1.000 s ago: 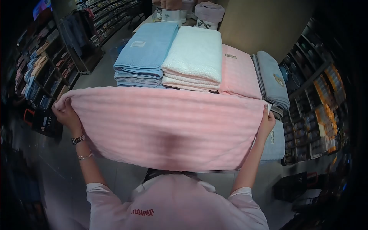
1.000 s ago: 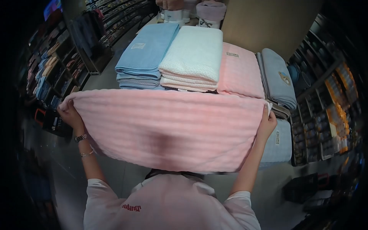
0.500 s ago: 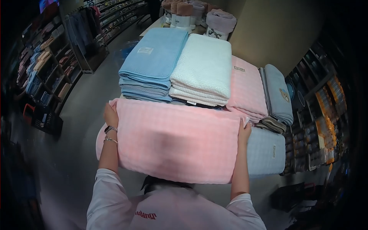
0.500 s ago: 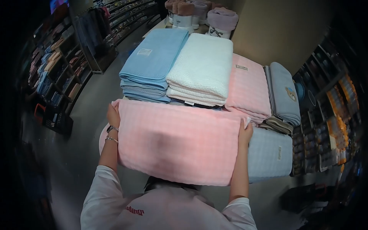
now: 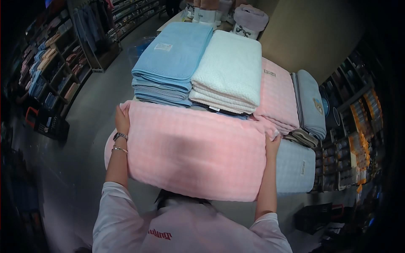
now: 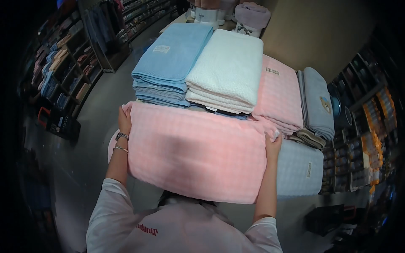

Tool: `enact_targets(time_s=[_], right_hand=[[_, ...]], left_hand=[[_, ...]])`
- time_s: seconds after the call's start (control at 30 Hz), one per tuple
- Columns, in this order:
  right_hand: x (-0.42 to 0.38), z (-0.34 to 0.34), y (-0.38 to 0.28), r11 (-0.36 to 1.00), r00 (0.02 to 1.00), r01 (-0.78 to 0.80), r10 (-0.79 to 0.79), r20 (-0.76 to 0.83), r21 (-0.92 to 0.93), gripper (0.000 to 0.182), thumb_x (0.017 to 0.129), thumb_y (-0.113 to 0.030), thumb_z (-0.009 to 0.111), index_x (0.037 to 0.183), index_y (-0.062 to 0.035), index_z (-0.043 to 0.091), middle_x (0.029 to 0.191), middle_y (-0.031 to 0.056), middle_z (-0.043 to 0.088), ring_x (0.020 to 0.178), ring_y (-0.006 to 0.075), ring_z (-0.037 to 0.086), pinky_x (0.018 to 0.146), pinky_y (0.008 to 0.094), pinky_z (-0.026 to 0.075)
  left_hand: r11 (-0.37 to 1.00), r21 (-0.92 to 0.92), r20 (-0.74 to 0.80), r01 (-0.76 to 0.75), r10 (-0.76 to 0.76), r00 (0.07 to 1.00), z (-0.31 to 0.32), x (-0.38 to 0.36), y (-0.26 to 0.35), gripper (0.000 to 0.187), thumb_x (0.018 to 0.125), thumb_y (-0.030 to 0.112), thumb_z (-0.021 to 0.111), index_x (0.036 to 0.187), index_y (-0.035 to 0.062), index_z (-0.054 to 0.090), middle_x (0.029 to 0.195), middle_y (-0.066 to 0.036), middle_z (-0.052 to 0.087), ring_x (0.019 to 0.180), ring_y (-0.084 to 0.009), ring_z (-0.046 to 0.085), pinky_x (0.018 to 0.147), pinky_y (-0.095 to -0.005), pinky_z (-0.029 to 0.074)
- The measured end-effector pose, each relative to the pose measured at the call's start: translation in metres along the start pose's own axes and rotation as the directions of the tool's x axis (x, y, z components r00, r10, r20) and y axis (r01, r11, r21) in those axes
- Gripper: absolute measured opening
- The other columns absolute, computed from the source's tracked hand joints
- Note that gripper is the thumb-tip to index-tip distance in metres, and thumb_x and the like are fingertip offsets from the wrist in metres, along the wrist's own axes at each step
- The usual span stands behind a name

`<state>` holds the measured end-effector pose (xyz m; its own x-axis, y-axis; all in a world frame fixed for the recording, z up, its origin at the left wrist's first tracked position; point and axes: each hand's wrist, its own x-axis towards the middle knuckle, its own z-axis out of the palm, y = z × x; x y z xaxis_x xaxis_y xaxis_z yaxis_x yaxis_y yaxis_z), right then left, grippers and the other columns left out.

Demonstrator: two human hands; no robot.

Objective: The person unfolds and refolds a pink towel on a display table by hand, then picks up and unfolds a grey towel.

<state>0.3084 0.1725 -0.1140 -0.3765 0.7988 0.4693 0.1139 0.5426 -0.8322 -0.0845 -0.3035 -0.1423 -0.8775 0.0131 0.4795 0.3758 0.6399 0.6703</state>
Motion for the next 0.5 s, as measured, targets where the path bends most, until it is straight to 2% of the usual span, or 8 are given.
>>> enact_targets(time_s=[0.1, 0.17, 0.23, 0.3, 0.43, 0.5], right_hand=[[-0.012, -0.027, -0.048, 0.977, 0.994, -0.097, 0.084, 0.072, 0.191, 0.029, 0.078, -0.004, 0.073, 0.099, -0.0028, 0.054, 0.097, 0.0050, 0.055, 0.091, 0.0142, 0.053, 0.084, 0.0281, 0.043], [-0.037, -0.044, -0.113, 0.965, 0.990, 0.106, -0.126, 0.070, 0.239, 0.026, 0.075, 0.001, 0.073, 0.090, -0.0032, 0.052, 0.095, 0.0049, 0.055, 0.087, 0.0141, 0.053, 0.079, 0.0268, 0.043], [-0.058, -0.069, -0.137, 0.937, 0.930, 0.293, -0.325, 0.172, 0.190, 0.025, 0.074, -0.001, 0.073, 0.090, -0.0035, 0.053, 0.092, 0.0073, 0.056, 0.085, 0.0181, 0.055, 0.076, 0.0276, 0.045], [-0.078, -0.088, -0.170, 0.911, 0.876, 0.412, -0.407, 0.258, 0.039, 0.022, 0.071, -0.003, 0.072, 0.086, -0.0016, 0.057, 0.088, 0.0099, 0.057, 0.084, 0.0218, 0.056, 0.073, 0.0298, 0.045], [-0.100, -0.109, -0.210, 0.816, 0.793, 0.547, -0.436, 0.427, -0.184, 0.027, 0.057, -0.012, 0.073, 0.082, -0.0036, 0.066, 0.084, 0.0112, 0.058, 0.079, 0.0279, 0.055, 0.067, 0.0345, 0.043], [-0.106, -0.118, -0.221, 0.806, 0.787, 0.565, -0.461, 0.411, -0.177, 0.027, 0.053, -0.012, 0.071, 0.078, -0.0030, 0.068, 0.084, 0.0108, 0.057, 0.077, 0.0276, 0.055, 0.065, 0.0356, 0.042]], left_hand=[[0.992, -0.117, 0.054, 0.050, -0.044, 0.998, -0.019, 0.001, 0.013, 0.033, 0.091, 0.025, 0.059, 0.109, -0.0024, 0.051, 0.099, -0.025, 0.063, 0.092, -0.0388, 0.061, 0.077, -0.0398, 0.048], [0.980, -0.181, 0.105, 0.082, -0.064, 0.992, -0.035, -0.002, 0.020, 0.031, 0.089, 0.022, 0.061, 0.107, -0.0022, 0.052, 0.100, -0.023, 0.063, 0.093, -0.0359, 0.062, 0.078, -0.0370, 0.047], [0.979, -0.188, 0.118, 0.073, -0.052, 0.992, -0.043, -0.003, 0.013, 0.029, 0.088, 0.020, 0.063, 0.105, -0.0016, 0.053, 0.101, -0.021, 0.064, 0.091, -0.0312, 0.062, 0.078, -0.0347, 0.047], [0.970, -0.234, 0.141, 0.069, -0.036, 0.989, -0.050, -0.004, 0.012, 0.029, 0.087, 0.020, 0.065, 0.104, -0.0011, 0.053, 0.102, -0.019, 0.065, 0.089, -0.0263, 0.062, 0.078, -0.0326, 0.047], [0.935, -0.345, 0.179, 0.085, -0.024, 0.984, -0.056, -0.003, 0.010, 0.030, 0.086, 0.021, 0.067, 0.100, -0.0002, 0.052, 0.100, -0.014, 0.065, 0.088, -0.0184, 0.060, 0.077, -0.0296, 0.047], [0.921, -0.372, 0.207, 0.113, -0.036, 0.978, -0.057, 0.000, 0.007, 0.028, 0.085, 0.019, 0.068, 0.098, 0.0005, 0.051, 0.096, -0.012, 0.064, 0.087, -0.0161, 0.058, 0.075, -0.0284, 0.047]])
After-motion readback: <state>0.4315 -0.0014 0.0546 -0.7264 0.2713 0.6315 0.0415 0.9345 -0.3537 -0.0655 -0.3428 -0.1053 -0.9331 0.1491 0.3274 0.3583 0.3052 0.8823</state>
